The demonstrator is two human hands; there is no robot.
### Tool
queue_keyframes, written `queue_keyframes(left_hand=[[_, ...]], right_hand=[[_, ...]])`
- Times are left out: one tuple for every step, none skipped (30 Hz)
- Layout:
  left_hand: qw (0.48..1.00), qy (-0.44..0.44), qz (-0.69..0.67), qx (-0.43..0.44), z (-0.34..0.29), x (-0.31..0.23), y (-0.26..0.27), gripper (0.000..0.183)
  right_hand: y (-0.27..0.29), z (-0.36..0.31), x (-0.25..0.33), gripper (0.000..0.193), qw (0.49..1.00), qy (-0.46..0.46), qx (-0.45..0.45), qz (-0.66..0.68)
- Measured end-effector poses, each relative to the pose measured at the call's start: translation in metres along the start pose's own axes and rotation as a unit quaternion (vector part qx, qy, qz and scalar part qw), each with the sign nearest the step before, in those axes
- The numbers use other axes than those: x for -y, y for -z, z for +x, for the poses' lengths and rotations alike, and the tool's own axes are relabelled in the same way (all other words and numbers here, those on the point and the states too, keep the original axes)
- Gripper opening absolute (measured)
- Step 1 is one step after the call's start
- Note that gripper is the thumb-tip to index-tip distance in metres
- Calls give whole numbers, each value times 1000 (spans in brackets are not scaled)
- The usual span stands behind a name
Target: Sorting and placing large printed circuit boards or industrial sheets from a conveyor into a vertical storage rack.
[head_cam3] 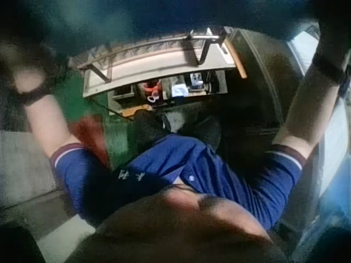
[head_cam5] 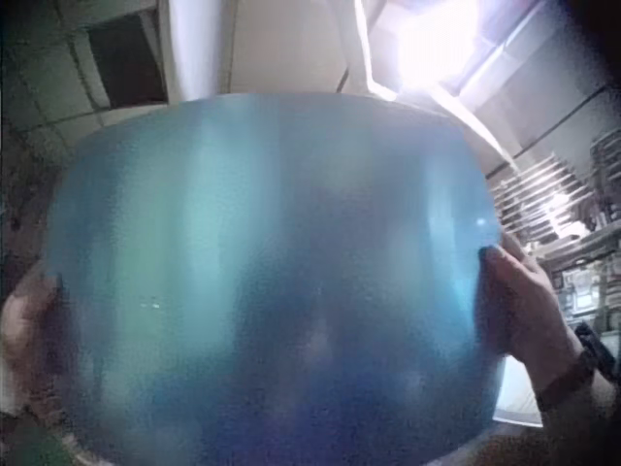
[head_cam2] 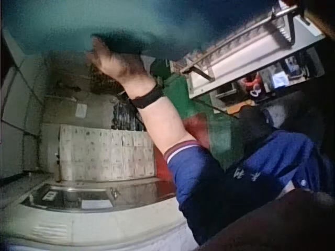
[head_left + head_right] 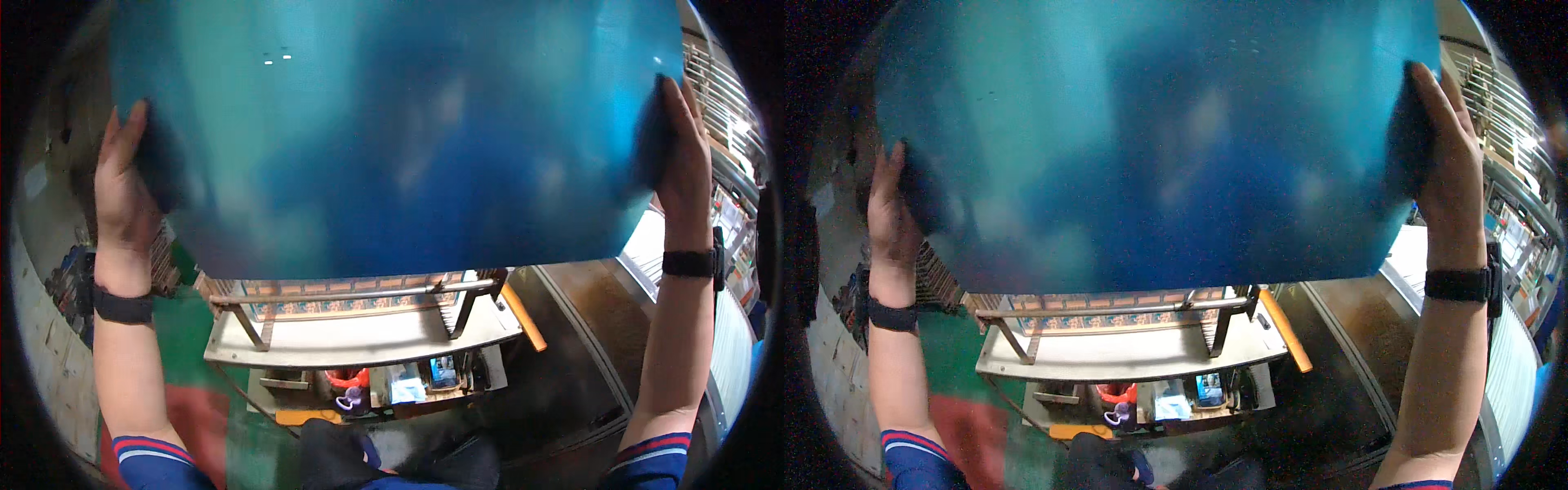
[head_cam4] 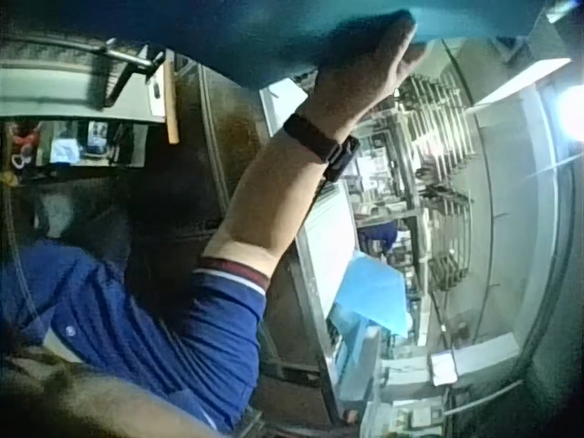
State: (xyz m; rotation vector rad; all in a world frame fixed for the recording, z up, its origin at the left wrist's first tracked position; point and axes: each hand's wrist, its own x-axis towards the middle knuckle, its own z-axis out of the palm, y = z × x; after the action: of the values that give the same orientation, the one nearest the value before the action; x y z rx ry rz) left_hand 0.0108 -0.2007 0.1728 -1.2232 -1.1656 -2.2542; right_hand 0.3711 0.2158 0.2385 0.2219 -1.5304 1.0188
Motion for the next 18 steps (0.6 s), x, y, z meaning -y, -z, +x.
queue_keyframes(left_hand=[[1000,-17,-11,22,2,-3,2,32],[999,-23,-19,27,5,-6,3,32],[998,-24,-33,53,7,-9,3,31],[998,-19,-34,47,9,-11,3,30],[1000,-13,-20,-16,11,-12,2,29],[1000,-15,-27,3,11,-12,2,29],[999,-38,-20,-30,12,-13,2,29],[995,-58,-20,-77,12,-13,3,29],[996,-61,-10,-65,14,-14,4,29],[994,-86,20,-59,17,-16,6,30],[991,-110,50,-53,21,-18,9,31],[986,-135,81,-48,26,-21,12,31],[980,-160,111,-42,34,-24,15,32],[967,-209,145,-1,41,-27,19,33],[971,-192,140,-39,52,-31,21,33],[948,-183,245,-87,62,-35,22,33],[921,-165,322,-142,65,-34,23,32],[911,-176,344,-140,69,-35,23,32]], right_hand=[[-3,3,3,35,999,40,6,-6],[-5,7,8,35,994,91,53,-8],[-8,10,12,37,996,72,60,-1],[-10,12,16,38,999,21,22,-11],[-12,14,20,39,999,22,35,-21],[-14,14,21,38,996,67,58,-32],[-14,16,27,38,998,59,13,-32],[-14,16,31,38,996,45,29,-72],[-15,18,34,41,993,22,-2,-119],[-14,18,36,43,988,64,19,-142],[-14,20,39,46,981,73,13,-177],[-13,22,40,49,968,98,-1,-233],[-11,25,42,46,938,125,-24,-322],[-9,28,43,46,940,119,-25,-317],[-7,30,43,42,947,108,-34,-300],[-4,33,42,38,954,100,-25,-281],[-3,36,39,30,976,100,30,-192],[0,39,38,29,983,82,30,-159]])
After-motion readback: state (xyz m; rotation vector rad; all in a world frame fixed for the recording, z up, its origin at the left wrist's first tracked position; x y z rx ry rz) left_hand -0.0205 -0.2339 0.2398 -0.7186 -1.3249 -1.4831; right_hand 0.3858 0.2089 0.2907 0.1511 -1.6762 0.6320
